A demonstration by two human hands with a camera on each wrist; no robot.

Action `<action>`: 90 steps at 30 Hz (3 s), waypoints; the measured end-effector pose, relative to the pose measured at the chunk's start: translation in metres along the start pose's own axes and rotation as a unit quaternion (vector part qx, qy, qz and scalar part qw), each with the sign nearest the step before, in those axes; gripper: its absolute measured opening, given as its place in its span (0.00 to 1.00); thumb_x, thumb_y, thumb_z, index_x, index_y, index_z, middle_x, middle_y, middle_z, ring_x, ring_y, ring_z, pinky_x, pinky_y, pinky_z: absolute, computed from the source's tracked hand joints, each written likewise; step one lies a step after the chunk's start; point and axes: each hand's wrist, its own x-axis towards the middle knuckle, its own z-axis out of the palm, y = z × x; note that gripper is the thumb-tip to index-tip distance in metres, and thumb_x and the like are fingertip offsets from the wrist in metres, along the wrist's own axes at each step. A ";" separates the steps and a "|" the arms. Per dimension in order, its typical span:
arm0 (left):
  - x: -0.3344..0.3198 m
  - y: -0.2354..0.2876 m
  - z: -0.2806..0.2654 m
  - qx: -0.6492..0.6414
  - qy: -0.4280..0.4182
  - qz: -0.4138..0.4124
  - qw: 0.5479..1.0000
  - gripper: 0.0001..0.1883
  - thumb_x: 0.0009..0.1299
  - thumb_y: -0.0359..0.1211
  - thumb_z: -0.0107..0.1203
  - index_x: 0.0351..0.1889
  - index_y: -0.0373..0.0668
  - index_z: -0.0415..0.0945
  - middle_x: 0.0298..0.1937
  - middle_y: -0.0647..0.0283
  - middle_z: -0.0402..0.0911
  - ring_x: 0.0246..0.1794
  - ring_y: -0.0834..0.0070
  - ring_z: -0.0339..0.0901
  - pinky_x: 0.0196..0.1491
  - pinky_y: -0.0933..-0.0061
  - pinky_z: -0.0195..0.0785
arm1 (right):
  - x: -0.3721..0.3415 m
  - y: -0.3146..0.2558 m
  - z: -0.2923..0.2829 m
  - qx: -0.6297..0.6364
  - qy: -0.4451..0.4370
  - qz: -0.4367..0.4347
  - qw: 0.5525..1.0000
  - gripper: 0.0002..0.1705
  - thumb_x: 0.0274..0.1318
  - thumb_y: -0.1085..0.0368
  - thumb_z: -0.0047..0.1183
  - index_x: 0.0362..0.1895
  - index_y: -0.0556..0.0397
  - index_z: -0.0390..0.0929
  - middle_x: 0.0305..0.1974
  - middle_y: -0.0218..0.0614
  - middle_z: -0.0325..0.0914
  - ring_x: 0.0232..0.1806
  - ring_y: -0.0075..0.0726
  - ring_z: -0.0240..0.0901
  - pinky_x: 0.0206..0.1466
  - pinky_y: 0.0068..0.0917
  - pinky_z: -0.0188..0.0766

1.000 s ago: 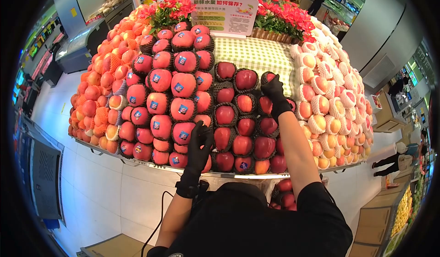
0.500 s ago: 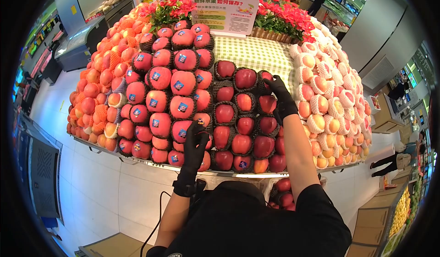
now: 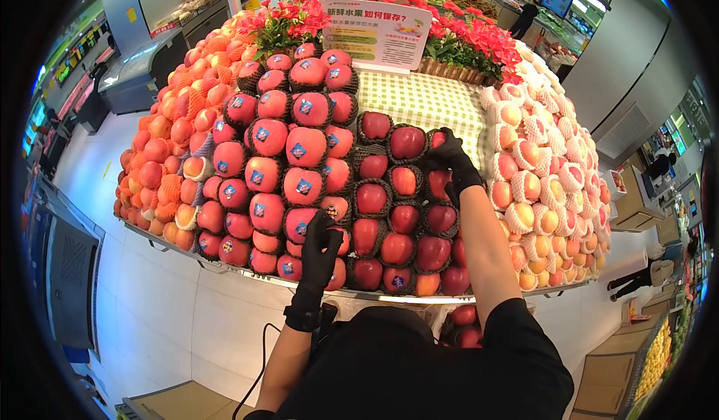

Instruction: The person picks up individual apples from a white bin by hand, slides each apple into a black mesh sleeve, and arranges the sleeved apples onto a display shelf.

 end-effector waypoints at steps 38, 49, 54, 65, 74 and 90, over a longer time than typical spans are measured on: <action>0.008 -0.012 0.021 -0.039 -0.038 -0.022 0.998 0.29 0.71 0.28 0.55 0.69 0.42 0.57 0.54 0.62 0.72 0.50 0.77 0.72 0.50 0.74 0.70 | -0.009 0.022 0.018 0.082 0.056 -0.012 0.995 0.75 0.22 0.48 0.75 0.72 0.64 0.40 0.64 0.68 0.53 0.57 0.59 0.70 0.55 0.38 0.77; 0.011 -0.016 0.018 -0.031 -0.034 0.003 0.999 0.27 0.71 0.28 0.55 0.67 0.40 0.60 0.53 0.65 0.72 0.51 0.77 0.71 0.53 0.73 0.68 | 0.000 0.042 0.017 0.134 0.062 -0.061 0.987 0.66 0.36 0.36 0.68 0.69 0.66 0.52 0.61 0.60 0.67 0.59 0.51 0.70 0.57 0.37 0.73; 0.014 0.002 0.021 -0.024 -0.040 0.014 0.999 0.24 0.71 0.28 0.55 0.65 0.40 0.62 0.53 0.64 0.71 0.52 0.76 0.71 0.55 0.73 0.67 | 0.023 0.072 0.007 0.138 0.141 -0.076 0.977 0.54 0.43 0.34 0.62 0.63 0.63 0.65 0.57 0.62 0.72 0.61 0.58 0.69 0.62 0.41 0.68; 0.023 -0.001 0.008 -0.059 -0.067 -0.006 0.996 0.10 0.77 0.32 0.45 0.41 0.35 0.74 0.33 0.66 0.76 0.35 0.81 0.72 0.40 0.78 0.66 | -0.076 0.117 -0.009 0.204 0.208 -0.130 0.948 0.15 0.56 0.60 0.50 0.22 0.58 0.74 0.17 0.35 0.71 0.18 0.31 0.66 0.22 0.32 0.60; 0.021 -0.009 -0.015 -0.142 -0.136 -0.014 0.980 0.16 0.78 0.38 0.42 0.27 0.43 0.67 0.22 0.72 0.65 0.22 0.87 0.58 0.25 0.81 0.50 | -0.192 0.105 0.061 0.288 0.471 0.123 0.825 0.16 0.63 0.66 0.46 0.20 0.48 0.67 0.16 0.22 0.61 0.16 0.22 0.57 0.18 0.28 0.53; 0.013 -0.021 -0.016 -0.133 -0.220 -0.098 0.961 0.18 0.77 0.38 0.47 0.23 0.42 0.66 0.18 0.74 0.62 0.20 0.87 0.57 0.23 0.80 0.49 | -0.359 0.183 0.082 0.207 0.324 0.092 0.919 0.18 0.52 0.58 0.55 0.18 0.58 0.73 0.13 0.27 0.66 0.16 0.27 0.62 0.21 0.31 0.59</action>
